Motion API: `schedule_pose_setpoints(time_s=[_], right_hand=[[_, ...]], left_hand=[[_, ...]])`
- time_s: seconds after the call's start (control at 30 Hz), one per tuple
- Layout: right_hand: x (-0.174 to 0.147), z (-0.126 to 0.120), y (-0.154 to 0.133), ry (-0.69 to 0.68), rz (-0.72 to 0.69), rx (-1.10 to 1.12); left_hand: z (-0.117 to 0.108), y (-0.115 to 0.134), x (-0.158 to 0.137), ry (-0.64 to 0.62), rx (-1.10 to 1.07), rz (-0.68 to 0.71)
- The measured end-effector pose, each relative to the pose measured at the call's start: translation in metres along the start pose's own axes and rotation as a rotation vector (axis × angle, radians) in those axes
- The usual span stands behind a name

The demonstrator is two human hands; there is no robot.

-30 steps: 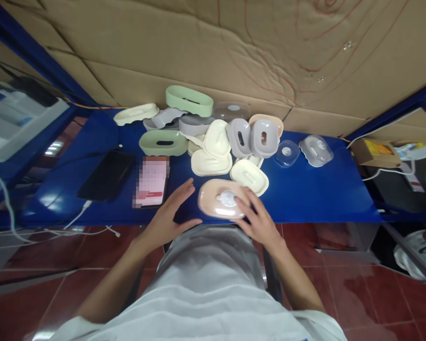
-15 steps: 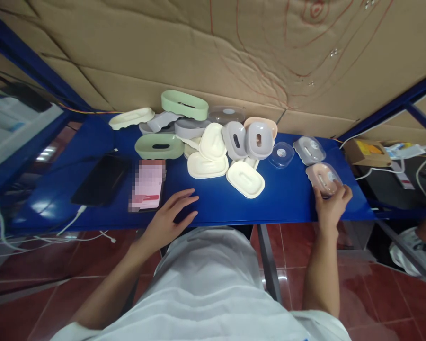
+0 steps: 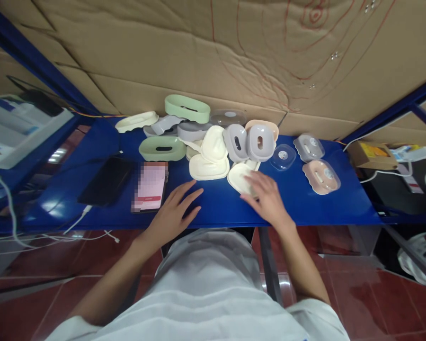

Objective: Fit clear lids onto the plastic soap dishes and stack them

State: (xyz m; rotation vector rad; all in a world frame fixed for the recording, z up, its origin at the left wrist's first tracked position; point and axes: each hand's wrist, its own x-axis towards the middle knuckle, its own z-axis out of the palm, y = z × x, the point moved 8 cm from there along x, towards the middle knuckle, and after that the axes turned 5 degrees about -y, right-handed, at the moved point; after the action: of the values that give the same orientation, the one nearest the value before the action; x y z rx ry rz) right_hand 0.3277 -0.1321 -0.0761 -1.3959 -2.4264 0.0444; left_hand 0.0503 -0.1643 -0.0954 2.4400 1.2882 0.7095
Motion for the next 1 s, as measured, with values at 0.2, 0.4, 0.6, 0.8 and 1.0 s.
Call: schedule_pose_setpoints(time_s=[0.2, 0.4, 0.6, 0.8, 1.0], right_hand=[[-0.002, 0.023, -0.065, -0.064, -0.214, 0.018], [-0.027, 0.015, -0.06, -0.118, -0.215, 0.119], [-0.007, -0.02, 0.047, 0.113, 0.168, -0.023], [0.001, -0.009, 0.119, 0.015, 0.46, -0.227], [-0.047, -0.012, 0.108, 0.177, 0.521, -0.203]], left_hand=[[0.011, -0.002, 0.025, -0.058, 0.172, 0.009], [0.002, 0.004, 0.011, 0.047, 0.294, 0.02], [-0.002, 0.016, 0.004, 0.068, 0.303, 0.057], [0.028, 0.061, 0.015, -0.127, 0.23, 0.348], [0.029, 0.065, 0.005, -0.141, 0.155, 0.362]])
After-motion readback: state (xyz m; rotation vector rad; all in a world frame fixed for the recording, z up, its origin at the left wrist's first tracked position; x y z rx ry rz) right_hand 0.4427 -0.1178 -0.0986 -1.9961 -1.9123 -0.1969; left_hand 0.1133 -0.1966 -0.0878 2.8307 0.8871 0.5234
